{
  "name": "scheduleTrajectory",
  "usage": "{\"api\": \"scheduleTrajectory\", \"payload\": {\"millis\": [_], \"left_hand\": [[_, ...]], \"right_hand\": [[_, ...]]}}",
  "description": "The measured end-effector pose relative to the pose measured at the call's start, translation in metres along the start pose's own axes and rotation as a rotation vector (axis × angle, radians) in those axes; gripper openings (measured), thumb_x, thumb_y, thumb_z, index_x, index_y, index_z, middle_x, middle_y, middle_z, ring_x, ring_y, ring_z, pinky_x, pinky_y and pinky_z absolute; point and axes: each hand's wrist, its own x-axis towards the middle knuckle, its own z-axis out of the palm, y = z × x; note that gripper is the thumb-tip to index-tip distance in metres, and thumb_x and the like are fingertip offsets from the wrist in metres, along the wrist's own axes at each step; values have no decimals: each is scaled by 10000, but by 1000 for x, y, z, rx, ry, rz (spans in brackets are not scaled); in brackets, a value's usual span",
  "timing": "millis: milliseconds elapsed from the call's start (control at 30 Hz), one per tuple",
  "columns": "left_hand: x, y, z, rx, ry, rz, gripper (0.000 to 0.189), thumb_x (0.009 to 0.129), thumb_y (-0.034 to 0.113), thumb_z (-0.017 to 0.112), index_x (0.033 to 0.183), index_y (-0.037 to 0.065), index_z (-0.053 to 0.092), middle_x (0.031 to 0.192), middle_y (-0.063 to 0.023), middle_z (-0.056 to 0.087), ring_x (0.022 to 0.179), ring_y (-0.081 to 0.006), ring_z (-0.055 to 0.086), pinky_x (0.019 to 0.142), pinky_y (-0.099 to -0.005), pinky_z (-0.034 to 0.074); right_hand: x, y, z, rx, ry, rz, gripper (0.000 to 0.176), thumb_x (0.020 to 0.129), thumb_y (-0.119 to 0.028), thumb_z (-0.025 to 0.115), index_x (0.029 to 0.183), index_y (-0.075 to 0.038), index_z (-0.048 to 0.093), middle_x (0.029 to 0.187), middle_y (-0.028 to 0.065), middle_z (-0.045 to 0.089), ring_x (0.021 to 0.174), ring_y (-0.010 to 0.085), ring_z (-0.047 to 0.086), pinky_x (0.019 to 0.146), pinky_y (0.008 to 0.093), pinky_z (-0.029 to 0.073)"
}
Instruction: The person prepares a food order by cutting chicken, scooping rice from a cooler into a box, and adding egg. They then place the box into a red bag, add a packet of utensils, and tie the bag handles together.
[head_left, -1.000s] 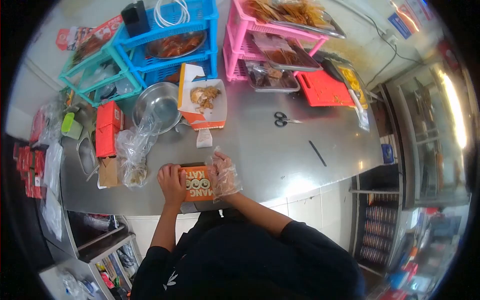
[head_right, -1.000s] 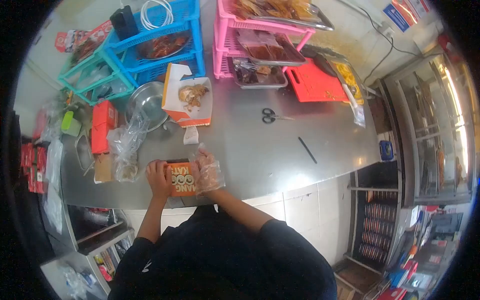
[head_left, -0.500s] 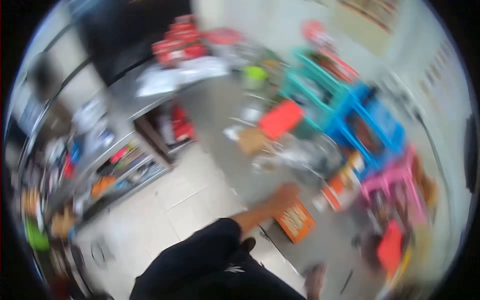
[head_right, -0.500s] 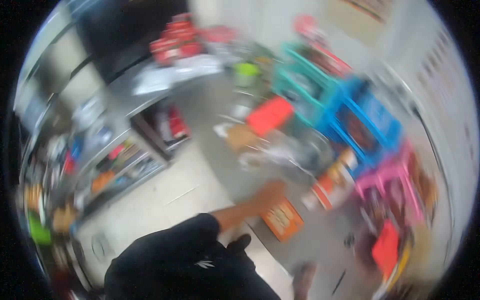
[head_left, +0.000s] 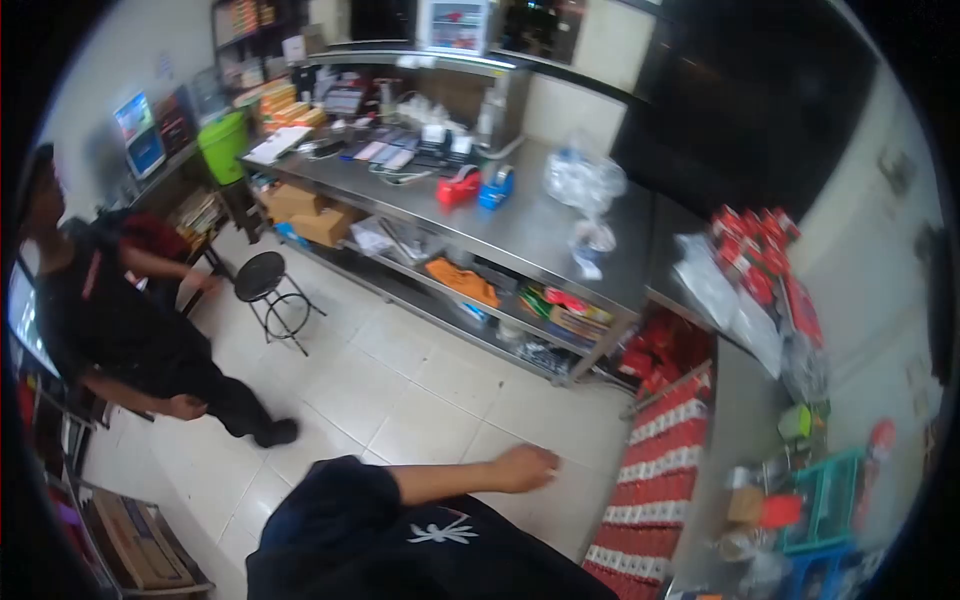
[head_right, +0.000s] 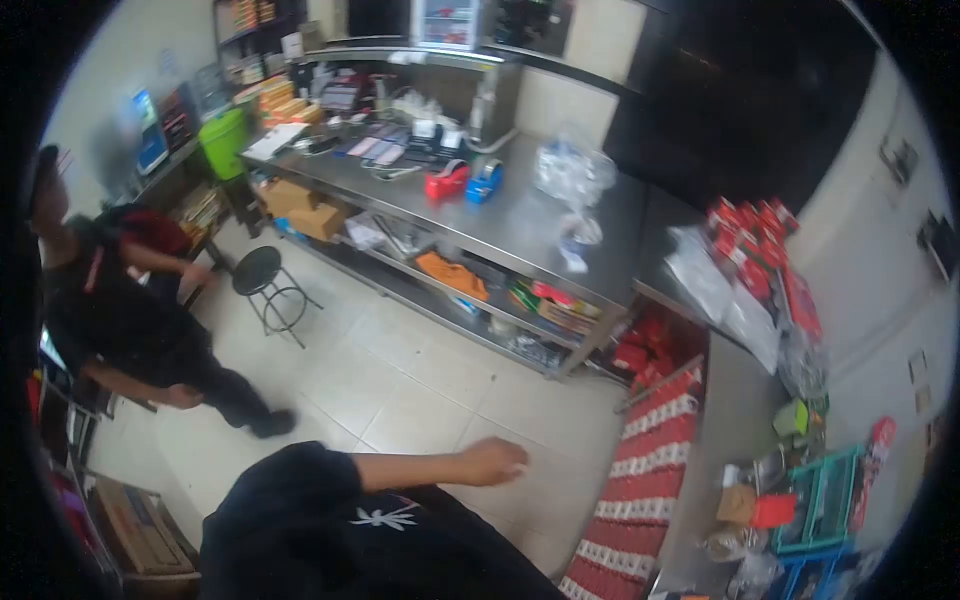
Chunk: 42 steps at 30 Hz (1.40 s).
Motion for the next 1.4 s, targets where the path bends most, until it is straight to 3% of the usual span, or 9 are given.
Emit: {"api": "scheduleTrajectory", "payload": {"millis": [300, 500, 600, 700, 733, 1033, 1167, 1233, 1400], "left_hand": [[-201, -124, -157, 29, 607, -760, 202, 820, 215, 582, 912, 36, 585, 877, -130, 635, 803, -293, 621, 710, -389, 492], [-217, -198, -199, -4, 662, -915, 203, 820, 213, 587, 915, 33, 584, 868, -123, 635, 790, -273, 631, 693, -370, 493], [-201, -258, -228, -13, 707, -935, 206, 823, 215, 588, 914, 31, 581, 867, -131, 633, 787, -262, 639, 696, -370, 496], [-177, -311, -269, -24, 713, -966, 210, 826, 217, 591, 920, 29, 583, 870, -141, 634, 787, -258, 644, 697, -375, 499], [-166, -328, -283, -25, 738, -898, 210, 827, 216, 591, 919, 28, 583, 868, -140, 636, 789, -258, 644, 698, -374, 499], [-96, -388, -362, -193, 694, -723, 209, 845, 193, 584, 952, 14, 569, 875, -131, 639, 800, -263, 638, 707, -355, 491], [-87, -405, -375, -208, 556, -665, 228, 859, 218, 566, 967, 18, 567, 897, -129, 635, 832, -269, 634, 724, -354, 489], [-84, -409, -385, -209, 492, -667, 233, 860, 226, 562, 970, 21, 568, 902, -128, 633, 842, -270, 633, 731, -356, 491], [-81, -427, -407, -218, 402, -632, 251, 863, 246, 555, 985, 27, 566, 910, -128, 630, 880, -270, 630, 755, -357, 493]], "right_hand": [[221, -164, -70, -242, 15, -502, 294, 844, -259, 430, 906, -93, 665, 963, 133, 636, 964, 291, 594, 810, 431, 465], [310, -297, -150, -215, -141, -446, 306, 831, -253, 443, 989, -86, 646, 1083, 153, 604, 1035, 305, 562, 874, 426, 432], [415, -323, -110, -239, -295, -371, 387, 842, -305, 410, 1086, -87, 616, 1171, 148, 568, 1112, 288, 523, 941, 403, 390], [452, -378, -165, -169, -362, -366, 400, 853, -336, 390, 1099, -111, 610, 1177, 131, 568, 1118, 287, 519, 946, 406, 385], [471, -391, -184, -302, -375, -703, 379, 856, -332, 394, 1075, -122, 619, 1170, 139, 570, 1110, 297, 523, 947, 407, 383], [501, -544, -294, 83, 15, -608, 307, 855, -270, 409, 935, -65, 623, 901, 204, 620, 865, 342, 614, 720, 449, 472], [538, -538, -227, 10, -101, -679, 375, 888, -281, 348, 1030, -66, 620, 1075, 173, 607, 1018, 340, 576, 839, 455, 455], [515, -550, -251, -521, -412, -772, 395, 883, -288, 363, 1037, -27, 617, 1088, 189, 600, 1026, 343, 574, 871, 448, 443], [527, -519, -181, -9, -373, -521, 364, 876, -250, 390, 1024, -19, 629, 1118, 192, 586, 1045, 328, 567, 907, 431, 420]]}}
